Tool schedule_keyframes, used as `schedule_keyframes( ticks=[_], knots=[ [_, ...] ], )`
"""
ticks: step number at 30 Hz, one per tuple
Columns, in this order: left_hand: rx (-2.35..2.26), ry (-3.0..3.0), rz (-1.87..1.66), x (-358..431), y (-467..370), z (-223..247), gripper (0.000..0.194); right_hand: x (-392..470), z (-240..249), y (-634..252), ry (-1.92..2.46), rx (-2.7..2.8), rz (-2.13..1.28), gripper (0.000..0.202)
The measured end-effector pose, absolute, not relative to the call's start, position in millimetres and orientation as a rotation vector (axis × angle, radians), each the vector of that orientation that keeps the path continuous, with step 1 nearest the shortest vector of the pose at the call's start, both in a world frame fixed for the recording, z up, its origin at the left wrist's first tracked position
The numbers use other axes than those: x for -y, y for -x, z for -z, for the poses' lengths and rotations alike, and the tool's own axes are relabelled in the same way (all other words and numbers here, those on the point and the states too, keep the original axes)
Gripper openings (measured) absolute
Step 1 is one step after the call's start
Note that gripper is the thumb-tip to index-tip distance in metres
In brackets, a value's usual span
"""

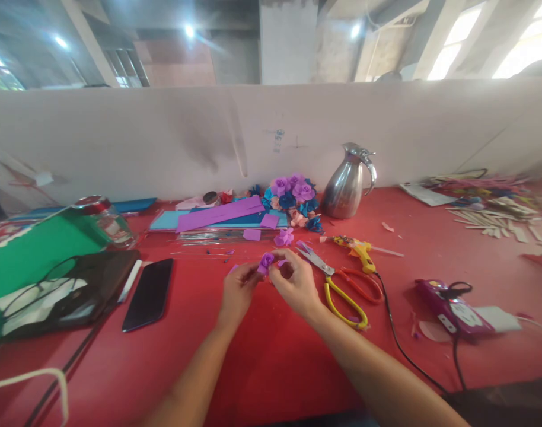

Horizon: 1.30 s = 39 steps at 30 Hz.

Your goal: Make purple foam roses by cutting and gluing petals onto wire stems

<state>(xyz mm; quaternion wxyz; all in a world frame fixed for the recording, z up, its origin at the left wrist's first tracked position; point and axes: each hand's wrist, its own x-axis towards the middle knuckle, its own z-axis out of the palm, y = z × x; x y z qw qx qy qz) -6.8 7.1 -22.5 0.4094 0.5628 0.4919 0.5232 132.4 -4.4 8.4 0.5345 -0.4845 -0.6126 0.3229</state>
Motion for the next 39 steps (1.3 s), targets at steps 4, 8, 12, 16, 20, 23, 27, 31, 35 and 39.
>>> schedule_keyframes(
  ticks=[4, 8, 12, 16, 20, 23, 27, 31, 35, 39],
  knots=[
    [-1.257, -1.455, -1.308, -9, 8, 26, 0.021, 6, -10, -133, 1.138, 1.485, -0.758, 0.019],
    [-1.269, -1.512, -1.306, -7, 7, 22, 0.02, 4, -6, -133, 1.157, 1.459, -0.778, 0.019],
    [-1.301, -1.574, -1.309, -5, 5, 15, 0.017, 0, -3, -134, 1.14, 1.415, -0.809, 0.019],
    [-1.326, -1.598, -1.31, -4, 5, 13, 0.017, -3, -3, -136, 1.093, 1.42, -0.804, 0.021],
    [-1.333, -1.618, -1.306, -6, 8, 16, 0.017, -5, -6, -139, 1.084, 1.35, -1.026, 0.02],
    [-1.301, -1.629, -1.291, -7, 9, 16, 0.017, -7, -11, -141, 1.032, 1.236, -1.249, 0.016],
    [-1.252, -1.65, -1.268, -7, 11, 14, 0.016, -10, -18, -145, 0.954, 1.179, -1.39, 0.012],
    [-1.211, -1.601, -1.253, -7, 12, 16, 0.016, -10, -19, -147, 0.92, 1.121, -1.51, 0.01],
    [-1.197, -1.553, -1.234, -8, 13, 19, 0.018, -9, -17, -147, 0.909, 1.025, -1.603, 0.011],
    [-1.188, -1.569, -1.231, -9, 12, 19, 0.015, -9, -16, -146, 0.923, 1.038, -1.569, 0.013]
  ],
)
